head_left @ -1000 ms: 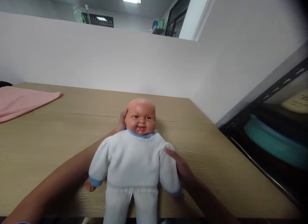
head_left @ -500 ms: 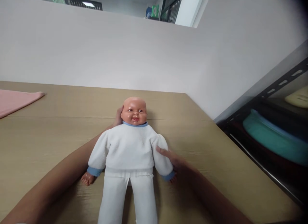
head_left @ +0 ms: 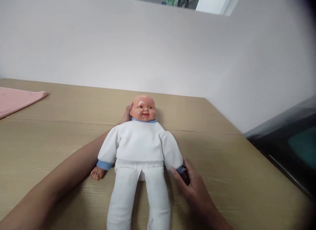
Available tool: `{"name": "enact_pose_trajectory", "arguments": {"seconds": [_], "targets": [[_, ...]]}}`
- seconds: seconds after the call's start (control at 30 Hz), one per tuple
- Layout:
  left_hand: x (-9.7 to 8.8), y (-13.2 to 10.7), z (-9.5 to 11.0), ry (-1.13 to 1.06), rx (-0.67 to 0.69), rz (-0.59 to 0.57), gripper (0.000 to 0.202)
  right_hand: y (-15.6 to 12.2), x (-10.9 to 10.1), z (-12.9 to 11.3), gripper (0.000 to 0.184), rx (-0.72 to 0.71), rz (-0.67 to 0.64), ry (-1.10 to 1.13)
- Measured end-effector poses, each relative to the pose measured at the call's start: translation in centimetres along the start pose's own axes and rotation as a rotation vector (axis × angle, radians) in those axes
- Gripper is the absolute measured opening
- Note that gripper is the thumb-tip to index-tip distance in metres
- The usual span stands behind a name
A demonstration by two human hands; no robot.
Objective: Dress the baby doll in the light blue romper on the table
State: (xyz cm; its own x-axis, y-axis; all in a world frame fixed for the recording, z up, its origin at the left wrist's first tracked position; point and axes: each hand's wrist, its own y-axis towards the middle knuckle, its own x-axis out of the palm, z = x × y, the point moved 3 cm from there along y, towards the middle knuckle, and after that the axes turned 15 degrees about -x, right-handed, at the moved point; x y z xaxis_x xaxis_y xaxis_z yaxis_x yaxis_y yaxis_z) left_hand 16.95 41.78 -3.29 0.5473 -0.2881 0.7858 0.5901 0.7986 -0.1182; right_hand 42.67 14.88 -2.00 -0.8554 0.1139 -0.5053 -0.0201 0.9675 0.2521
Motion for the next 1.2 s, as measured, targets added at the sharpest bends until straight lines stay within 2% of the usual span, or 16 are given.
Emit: {"name": "enact_pose_trajectory", "arguments": {"seconds": [0.13, 0.23, 0.37, 0.5, 0.6, 0.9, 1.03, 1.2], "targets": [[-2.6, 0.5, 0.9, 0.056, -0.096, 0.037, 0.071, -0.4, 0.3, 1.4, 0.055, 0.018, -0.001, -0.075], [-3.4, 0.4, 1.2, 0.107, -0.143, 0.071, 0.066, -0.5, 0.4, 2.0, 0.055, 0.014, -0.006, -0.111], [-2.2, 0.0, 0.8, 0.194, -0.213, 0.014, 0.067, -0.3, 0.2, 1.7, 0.050, -0.013, -0.011, -0.139], [-0.9, -0.5, 0.6, 0.259, -0.182, -0.048, 0.062, 0.0, -0.1, 1.1, 0.044, -0.019, -0.004, -0.143], [-0.8, -0.7, 0.7, 0.269, -0.157, -0.065, 0.062, 0.1, -0.2, 1.2, 0.043, -0.009, -0.008, -0.136], [0.1, -1.6, 0.1, 0.268, -0.220, -0.147, 0.065, -0.2, -0.1, 1.5, 0.048, 0.023, -0.039, -0.096], [0.4, -1.7, -0.1, 0.253, -0.245, -0.143, 0.067, -0.1, -0.2, 1.7, 0.047, 0.022, -0.032, -0.104], [0.1, -1.0, 0.1, 0.202, -0.162, -0.091, 0.057, -0.2, -0.2, 2.0, 0.044, 0.002, -0.022, -0.142]]}}
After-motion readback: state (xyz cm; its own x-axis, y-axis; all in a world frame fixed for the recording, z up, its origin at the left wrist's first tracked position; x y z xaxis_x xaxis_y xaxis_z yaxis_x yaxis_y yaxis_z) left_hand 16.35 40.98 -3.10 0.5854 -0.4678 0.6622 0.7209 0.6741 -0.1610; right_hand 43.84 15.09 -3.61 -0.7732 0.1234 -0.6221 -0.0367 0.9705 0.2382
